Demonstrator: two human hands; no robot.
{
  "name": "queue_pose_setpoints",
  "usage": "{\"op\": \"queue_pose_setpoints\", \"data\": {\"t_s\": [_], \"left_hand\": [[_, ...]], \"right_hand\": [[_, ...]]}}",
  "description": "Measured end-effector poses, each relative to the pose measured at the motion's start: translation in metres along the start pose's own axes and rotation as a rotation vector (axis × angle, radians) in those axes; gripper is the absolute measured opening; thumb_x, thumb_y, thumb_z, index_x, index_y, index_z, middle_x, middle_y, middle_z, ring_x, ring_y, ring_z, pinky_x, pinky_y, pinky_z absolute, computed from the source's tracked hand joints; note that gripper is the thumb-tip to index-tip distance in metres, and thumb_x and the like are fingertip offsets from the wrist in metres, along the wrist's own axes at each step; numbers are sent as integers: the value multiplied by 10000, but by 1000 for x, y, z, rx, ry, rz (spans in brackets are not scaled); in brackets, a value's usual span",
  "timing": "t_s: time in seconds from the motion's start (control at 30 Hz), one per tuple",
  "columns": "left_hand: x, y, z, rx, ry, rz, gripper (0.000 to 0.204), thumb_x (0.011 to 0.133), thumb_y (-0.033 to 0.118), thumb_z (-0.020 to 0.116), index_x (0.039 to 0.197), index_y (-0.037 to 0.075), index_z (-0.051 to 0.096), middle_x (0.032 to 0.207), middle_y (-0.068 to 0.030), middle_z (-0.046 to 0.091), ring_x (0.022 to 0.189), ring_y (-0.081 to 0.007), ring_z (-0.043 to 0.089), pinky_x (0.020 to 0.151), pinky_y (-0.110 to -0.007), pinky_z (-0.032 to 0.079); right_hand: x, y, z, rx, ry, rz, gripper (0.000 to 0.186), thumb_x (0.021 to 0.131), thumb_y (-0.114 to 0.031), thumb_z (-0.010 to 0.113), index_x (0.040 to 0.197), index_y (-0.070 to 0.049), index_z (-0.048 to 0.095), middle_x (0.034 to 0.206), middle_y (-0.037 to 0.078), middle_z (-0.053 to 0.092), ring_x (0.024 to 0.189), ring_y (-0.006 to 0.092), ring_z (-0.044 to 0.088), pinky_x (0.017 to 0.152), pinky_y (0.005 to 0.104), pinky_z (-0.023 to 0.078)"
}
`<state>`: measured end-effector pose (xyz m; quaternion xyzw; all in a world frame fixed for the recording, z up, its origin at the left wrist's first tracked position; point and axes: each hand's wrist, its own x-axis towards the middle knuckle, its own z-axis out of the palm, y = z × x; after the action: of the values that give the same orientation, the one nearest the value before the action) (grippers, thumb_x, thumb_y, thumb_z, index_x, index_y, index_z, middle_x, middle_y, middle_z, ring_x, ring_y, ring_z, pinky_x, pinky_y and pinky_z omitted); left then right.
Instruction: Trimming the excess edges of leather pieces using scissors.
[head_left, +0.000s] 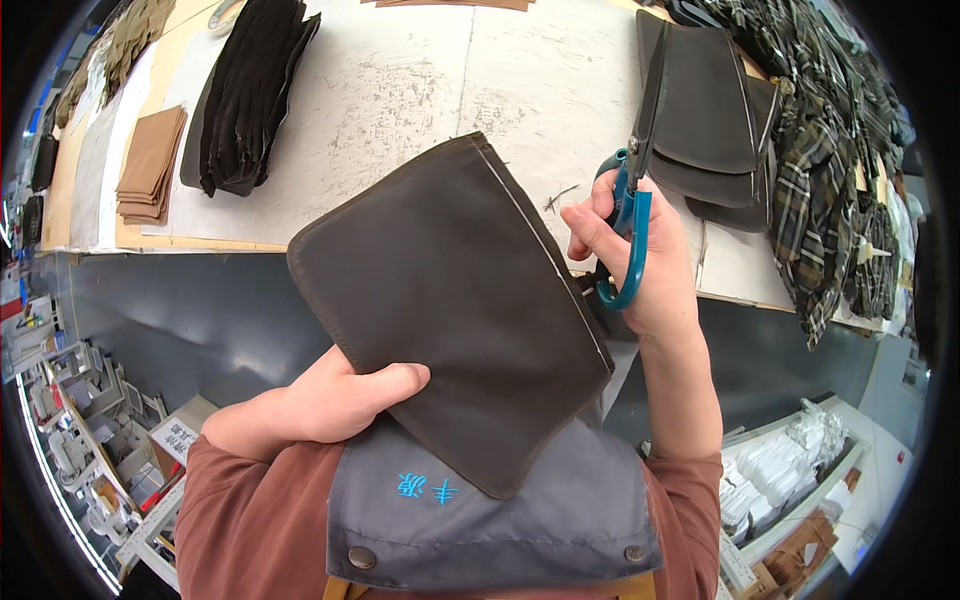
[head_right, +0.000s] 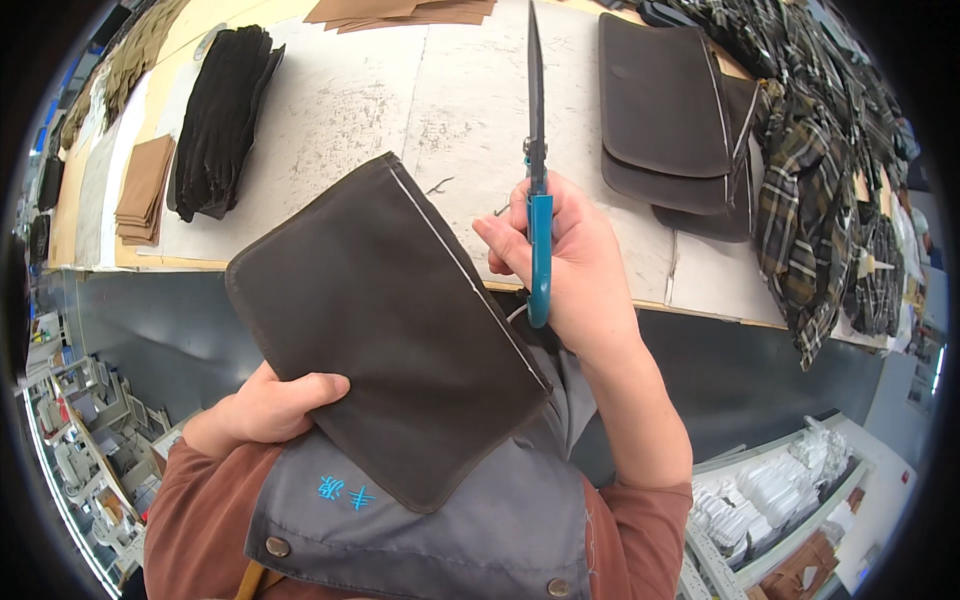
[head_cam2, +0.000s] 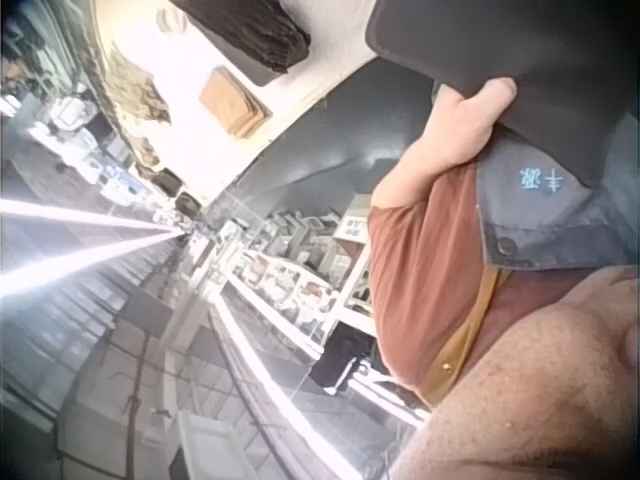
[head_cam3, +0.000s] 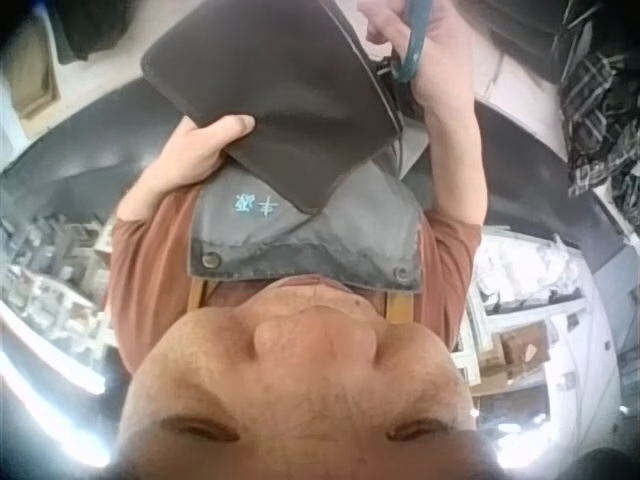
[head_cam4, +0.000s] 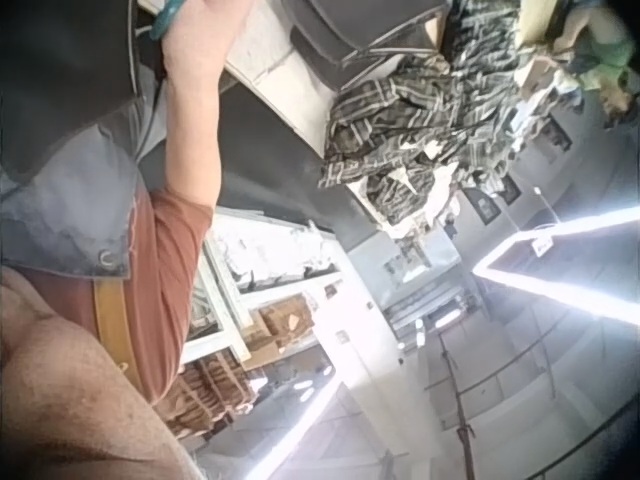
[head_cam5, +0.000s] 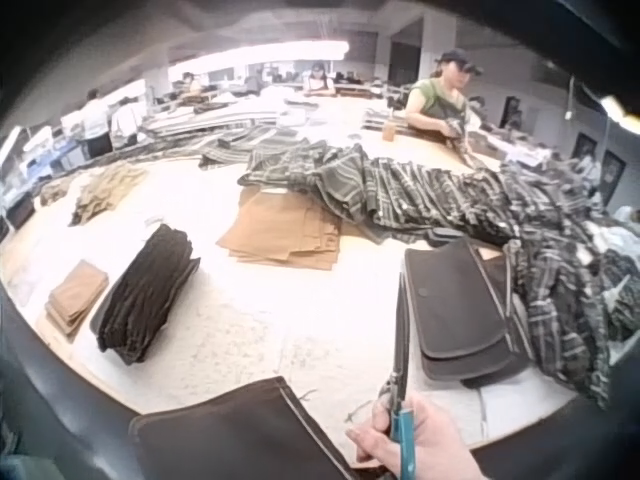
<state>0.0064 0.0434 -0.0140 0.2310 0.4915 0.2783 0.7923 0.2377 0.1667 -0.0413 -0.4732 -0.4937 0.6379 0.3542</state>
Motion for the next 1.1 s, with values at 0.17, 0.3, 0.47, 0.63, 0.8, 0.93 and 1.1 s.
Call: {"op": "queue_pose_setpoints", "data": {"t_s": [0.17, 0.3, 0.47, 0.63, 0.8, 0.93, 1.1], "left_hand": [[-6, 4, 2, -84, 73, -17, 343, 868, 45, 506, 1197, -49, 493, 1143, -109, 570, 1034, -183, 557, 887, -327, 463], [4, 14, 1, -272, 266, 84, 423, 806, -7, 527, 1218, -71, 457, 1155, -192, 563, 1032, -295, 595, 885, -400, 507], [51, 47, 4, -173, 178, 228, 402, 819, 33, 598, 1196, -48, 487, 1094, -153, 602, 964, -227, 626, 842, -377, 527], [140, 105, 50, 100, -109, 414, 428, 854, 183, 650, 1193, -18, 483, 1118, -109, 595, 993, -196, 606, 867, -358, 509], [213, 118, 38, 497, -7, 631, 618, 932, 357, 541, 1387, -4, 329, 1323, -155, 481, 1149, -235, 539, 986, -370, 429], [222, 70, -18, 1723, 436, 907, 600, 964, 349, 398, 1464, 74, 215, 1488, -153, 281, 1389, -287, 240, 1132, -442, 188], [147, 0, 33, 1652, -719, 865, 578, 923, 345, 466, 1434, 117, 319, 1452, -114, 360, 1387, -270, 259, 1138, -497, 147]], "right_hand": [[-10, 4, -23, -130, 101, 123, 250, 826, -103, 703, 763, -69, 463, 648, -7, 505, 516, 64, 488, 483, 207, 391], [-47, 21, -46, -18, 143, 121, 213, 834, -106, 680, 790, -55, 478, 615, -12, 470, 478, 59, 448, 449, 203, 352], [-90, 46, -69, 314, 255, -203, 275, 848, -223, 641, 796, -23, 460, 594, 40, 440, 451, 82, 410, 411, 203, 357], [-102, 50, -74, 364, 285, -250, 266, 870, -220, 607, 777, -35, 440, 589, 35, 434, 437, 81, 407, 405, 205, 368], [-109, 56, -75, 352, 297, -263, 260, 871, -209, 605, 778, -32, 438, 589, 36, 438, 437, 82, 414, 405, 207, 370], [-112, 62, -77, 362, 286, -243, 266, 866, -213, 619, 787, -31, 442, 591, 34, 439, 438, 84, 423, 400, 209, 368], [-101, 66, -83, 463, 299, -201, 244, 865, -190, 618, 788, -40, 441, 584, 26, 419, 438, 93, 407, 385, 216, 347]]}}
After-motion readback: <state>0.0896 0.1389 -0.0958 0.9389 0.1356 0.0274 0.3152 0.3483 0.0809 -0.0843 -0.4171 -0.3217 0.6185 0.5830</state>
